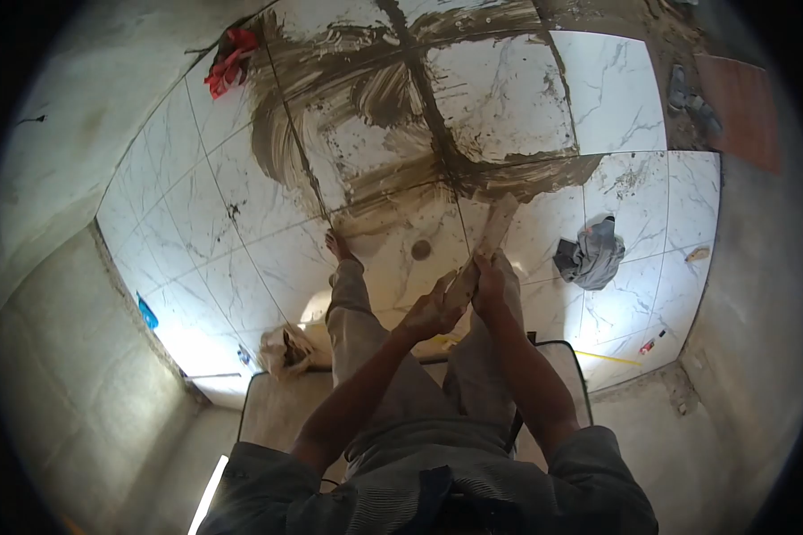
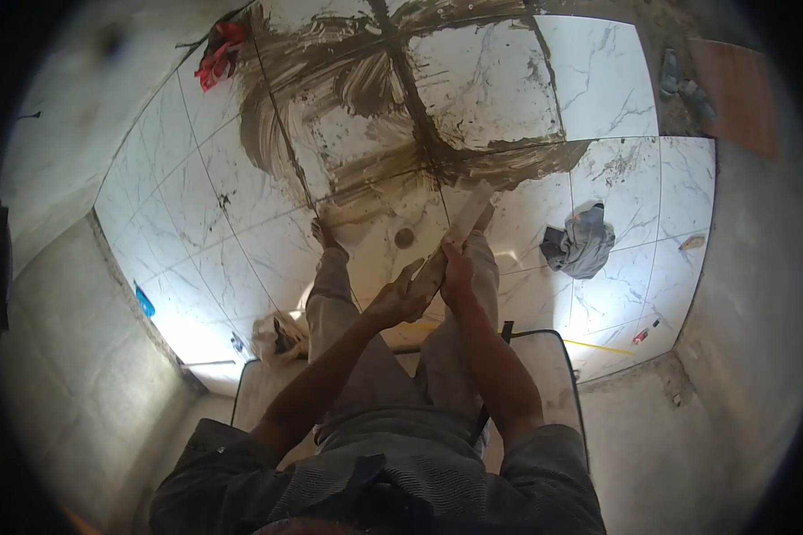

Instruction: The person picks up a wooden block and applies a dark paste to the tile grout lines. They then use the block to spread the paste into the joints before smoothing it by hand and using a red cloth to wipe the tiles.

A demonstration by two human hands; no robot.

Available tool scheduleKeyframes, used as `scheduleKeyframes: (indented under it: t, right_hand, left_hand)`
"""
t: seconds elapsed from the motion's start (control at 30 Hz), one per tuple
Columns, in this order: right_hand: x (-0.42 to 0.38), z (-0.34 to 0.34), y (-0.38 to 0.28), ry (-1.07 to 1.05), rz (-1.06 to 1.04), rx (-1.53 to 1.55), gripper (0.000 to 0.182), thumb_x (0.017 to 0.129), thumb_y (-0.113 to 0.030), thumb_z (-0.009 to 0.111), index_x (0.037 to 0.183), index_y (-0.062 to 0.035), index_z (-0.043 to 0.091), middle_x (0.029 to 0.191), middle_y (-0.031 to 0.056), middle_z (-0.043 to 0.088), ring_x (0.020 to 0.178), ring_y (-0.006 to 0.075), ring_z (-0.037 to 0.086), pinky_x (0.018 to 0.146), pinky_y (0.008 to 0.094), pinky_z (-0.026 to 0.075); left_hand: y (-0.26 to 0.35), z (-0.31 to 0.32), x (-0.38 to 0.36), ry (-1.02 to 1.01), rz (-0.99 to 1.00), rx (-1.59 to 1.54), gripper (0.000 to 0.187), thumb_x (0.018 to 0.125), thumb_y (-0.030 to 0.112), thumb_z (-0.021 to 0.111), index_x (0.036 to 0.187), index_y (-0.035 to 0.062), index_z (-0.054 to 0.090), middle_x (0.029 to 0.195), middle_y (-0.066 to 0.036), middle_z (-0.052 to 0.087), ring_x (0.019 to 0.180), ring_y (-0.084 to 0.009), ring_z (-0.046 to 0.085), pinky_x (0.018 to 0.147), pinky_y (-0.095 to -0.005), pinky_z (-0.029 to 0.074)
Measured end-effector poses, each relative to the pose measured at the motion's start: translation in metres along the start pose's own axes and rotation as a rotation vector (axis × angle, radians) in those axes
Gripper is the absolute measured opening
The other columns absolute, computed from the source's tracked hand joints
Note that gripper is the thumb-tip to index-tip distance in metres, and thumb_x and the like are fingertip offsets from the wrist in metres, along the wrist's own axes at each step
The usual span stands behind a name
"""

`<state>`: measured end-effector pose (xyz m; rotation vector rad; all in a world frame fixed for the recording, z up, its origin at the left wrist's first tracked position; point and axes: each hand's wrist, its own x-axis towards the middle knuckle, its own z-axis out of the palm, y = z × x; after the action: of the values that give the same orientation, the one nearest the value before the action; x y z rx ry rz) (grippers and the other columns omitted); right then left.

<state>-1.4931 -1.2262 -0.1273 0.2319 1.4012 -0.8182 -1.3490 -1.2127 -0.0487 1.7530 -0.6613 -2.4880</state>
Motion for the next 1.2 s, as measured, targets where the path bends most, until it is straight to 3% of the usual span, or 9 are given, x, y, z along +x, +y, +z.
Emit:
scheduleKeyframes:
  t: [0.07, 0.1, 0.27, 0.4, 0.63, 0.8, 0.9, 1.03, 1.2]
  right_hand:
    - [-0.003, 0.027, 0.034, -0.011, -0.042, -0.021, 0.042, 0.09, -0.02, 0.057, 0.123, -0.0018, 0.04, 0.1, 0.0087, 0.053, 0.087, 0.0179, 0.057, 0.074, 0.0341, 0.05]
    - [-0.006, 0.044, 0.051, 0.011, -0.081, -0.035, 0.044, 0.089, -0.018, 0.058, 0.125, -0.002, 0.039, 0.102, 0.0091, 0.053, 0.086, 0.0182, 0.057, 0.074, 0.0334, 0.05]
    - [0.0, 0.133, 0.153, 0.073, -0.199, -0.106, 0.059, 0.085, -0.016, 0.061, 0.134, -0.0038, 0.029, 0.111, 0.0143, 0.052, 0.091, 0.023, 0.057, 0.074, 0.0335, 0.05]
    - [-0.015, 0.202, 0.209, 0.162, -0.265, -0.098, 0.07, 0.084, -0.016, 0.061, 0.14, -0.0028, 0.021, 0.118, 0.0172, 0.05, 0.095, 0.0237, 0.056, 0.079, 0.0331, 0.049]
    - [-0.015, 0.245, 0.23, 0.236, -0.381, -0.035, 0.073, 0.079, -0.022, 0.066, 0.139, -0.0025, 0.029, 0.116, 0.0159, 0.054, 0.1, 0.0213, 0.055, 0.084, 0.0323, 0.046]
    - [0.027, 0.238, 0.262, 0.372, -0.619, -0.496, 0.063, 0.083, -0.02, 0.062, 0.134, 0.0013, 0.033, 0.102, 0.0153, 0.059, 0.091, 0.0236, 0.059, 0.08, 0.0327, 0.047]
    - [0.051, 0.226, 0.279, 0.118, -0.293, -0.321, 0.068, 0.084, -0.024, 0.062, 0.139, -0.0014, 0.028, 0.101, 0.0183, 0.06, 0.088, 0.0257, 0.061, 0.081, 0.0347, 0.047]
    - [0.039, 0.235, 0.255, 0.084, -0.259, -0.171, 0.07, 0.085, -0.027, 0.061, 0.141, -0.0047, 0.025, 0.1, 0.0196, 0.061, 0.086, 0.0277, 0.061, 0.081, 0.0361, 0.048]
    - [0.078, 0.267, 0.236, 0.197, -0.206, -0.086, 0.068, 0.084, -0.027, 0.062, 0.136, -0.0015, 0.026, 0.1, 0.0183, 0.059, 0.088, 0.0256, 0.059, 0.074, 0.0353, 0.049]
  left_hand:
    - [-0.035, -0.039, 0.0, 0.299, 0.431, 0.678, 0.076, 0.08, 0.031, 0.066, 0.139, 0.0067, 0.025, 0.109, -0.019, 0.055, 0.092, -0.0323, 0.062, 0.076, -0.0426, 0.052]
    - [-0.034, -0.058, -0.01, 0.267, 0.46, 0.694, 0.076, 0.08, 0.031, 0.066, 0.139, 0.0067, 0.025, 0.109, -0.019, 0.055, 0.092, -0.0323, 0.062, 0.076, -0.0426, 0.052]
    - [-0.034, -0.16, -0.075, 0.071, 0.184, 1.171, 0.078, 0.075, 0.027, 0.067, 0.139, 0.007, 0.027, 0.127, -0.02, 0.042, 0.104, -0.0404, 0.053, 0.085, -0.0455, 0.046]
    - [-0.087, -0.235, -0.099, 0.276, 0.534, 1.075, 0.075, 0.073, 0.021, 0.07, 0.135, 0.0085, 0.03, 0.116, -0.019, 0.045, 0.091, -0.0409, 0.058, 0.072, -0.0489, 0.051]
    - [-0.067, -0.266, -0.116, 0.239, 0.34, 1.182, 0.076, 0.077, 0.019, 0.063, 0.14, 0.0065, 0.023, 0.117, -0.019, 0.044, 0.09, -0.0408, 0.058, 0.07, -0.0484, 0.051]
    - [-0.077, -0.293, -0.084, 0.223, 0.389, 1.2, 0.075, 0.072, 0.017, 0.063, 0.137, 0.0087, 0.028, 0.118, -0.02, 0.044, 0.089, -0.04, 0.058, 0.068, -0.047, 0.051]
    - [-0.075, -0.314, -0.063, 0.199, 0.429, 1.228, 0.067, 0.071, 0.019, 0.065, 0.131, 0.0092, 0.036, 0.114, -0.019, 0.046, 0.088, -0.0381, 0.059, 0.067, -0.0464, 0.052]
    - [-0.066, -0.339, -0.032, 0.14, 0.408, 1.294, 0.059, 0.069, 0.02, 0.066, 0.123, 0.0101, 0.043, 0.107, -0.018, 0.047, 0.086, -0.037, 0.059, 0.065, -0.0459, 0.052]
    - [-0.047, -0.338, 0.013, 0.137, 0.523, 1.396, 0.071, 0.072, 0.012, 0.057, 0.137, 0.0057, 0.027, 0.102, -0.022, 0.048, 0.081, -0.0426, 0.057, 0.067, -0.0501, 0.05]
